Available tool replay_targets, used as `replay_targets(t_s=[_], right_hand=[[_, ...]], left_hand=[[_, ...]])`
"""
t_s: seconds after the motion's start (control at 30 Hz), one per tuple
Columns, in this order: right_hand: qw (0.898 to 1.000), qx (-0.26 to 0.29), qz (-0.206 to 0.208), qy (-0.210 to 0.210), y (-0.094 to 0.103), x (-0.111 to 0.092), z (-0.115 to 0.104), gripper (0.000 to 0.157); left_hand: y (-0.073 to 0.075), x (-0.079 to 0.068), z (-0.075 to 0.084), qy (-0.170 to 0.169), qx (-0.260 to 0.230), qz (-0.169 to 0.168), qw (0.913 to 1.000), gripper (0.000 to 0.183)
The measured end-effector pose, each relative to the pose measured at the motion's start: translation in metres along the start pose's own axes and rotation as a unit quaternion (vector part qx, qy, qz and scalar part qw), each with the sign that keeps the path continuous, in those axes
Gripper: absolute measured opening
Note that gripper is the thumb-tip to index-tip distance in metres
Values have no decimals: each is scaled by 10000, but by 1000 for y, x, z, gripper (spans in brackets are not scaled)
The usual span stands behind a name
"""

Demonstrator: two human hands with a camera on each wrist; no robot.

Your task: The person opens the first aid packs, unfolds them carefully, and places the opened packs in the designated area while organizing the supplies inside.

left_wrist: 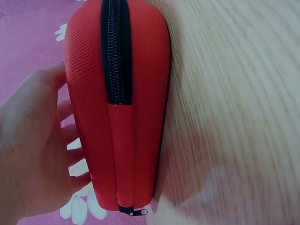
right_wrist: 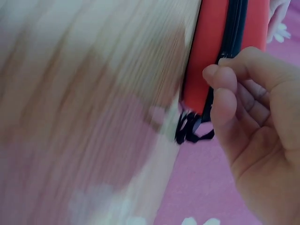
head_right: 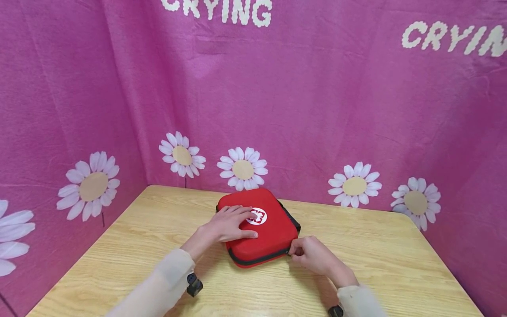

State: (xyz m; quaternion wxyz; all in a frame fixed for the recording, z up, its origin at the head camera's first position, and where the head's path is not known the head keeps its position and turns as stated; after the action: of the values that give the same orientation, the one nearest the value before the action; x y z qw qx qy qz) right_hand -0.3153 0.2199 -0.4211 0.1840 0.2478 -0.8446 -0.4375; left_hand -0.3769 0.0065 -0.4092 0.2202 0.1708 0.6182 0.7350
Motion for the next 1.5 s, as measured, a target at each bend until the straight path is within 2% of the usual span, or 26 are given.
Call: replay_targets(t_s=[0.17, 0.57, 0.73, 0.87, 1.07, 1.27, 1.5], right_hand=[[9999, -144, 17, 28, -2, 3, -8, 11], [9997, -28, -67, 212, -13, 8, -19, 12], [9995, 13, -234, 217, -20, 11, -28, 13], [9987, 21, -338, 374, -25, 12, -38, 13], [9985, -46, -359, 413, -26, 14, -44, 14], [9986, 112, -427, 287, -25, 12, -42, 13], [9989, 130, -400, 211, -22, 11, -36, 12]], left_hand=[[-1, 1, 3, 141, 79, 35, 9999, 73], [-5, 3, 14, 570, 221, 363, 9975, 71], [-8, 5, 18, 736, 225, 379, 9963, 72], [-8, 6, 21, 846, 260, 390, 9953, 71], [-5, 6, 25, 993, 297, 454, 9936, 71], [-3, 6, 27, 1059, 303, 540, 9924, 70], [0, 7, 25, 961, 497, 591, 9924, 73]])
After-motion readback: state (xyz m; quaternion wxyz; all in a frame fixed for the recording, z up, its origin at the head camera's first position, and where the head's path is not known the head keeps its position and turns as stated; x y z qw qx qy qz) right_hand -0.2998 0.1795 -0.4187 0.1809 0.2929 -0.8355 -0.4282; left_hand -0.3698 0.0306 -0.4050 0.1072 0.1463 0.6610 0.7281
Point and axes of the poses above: each hand's wrist, its own x-axis towards the middle knuckle, its own y-axis out of the back of the hand, z = x × y, the point moved 7 cm from there along x, towards the middle knuckle, and after that the axes turned 3 degrees about -z, right-handed, at the moved point
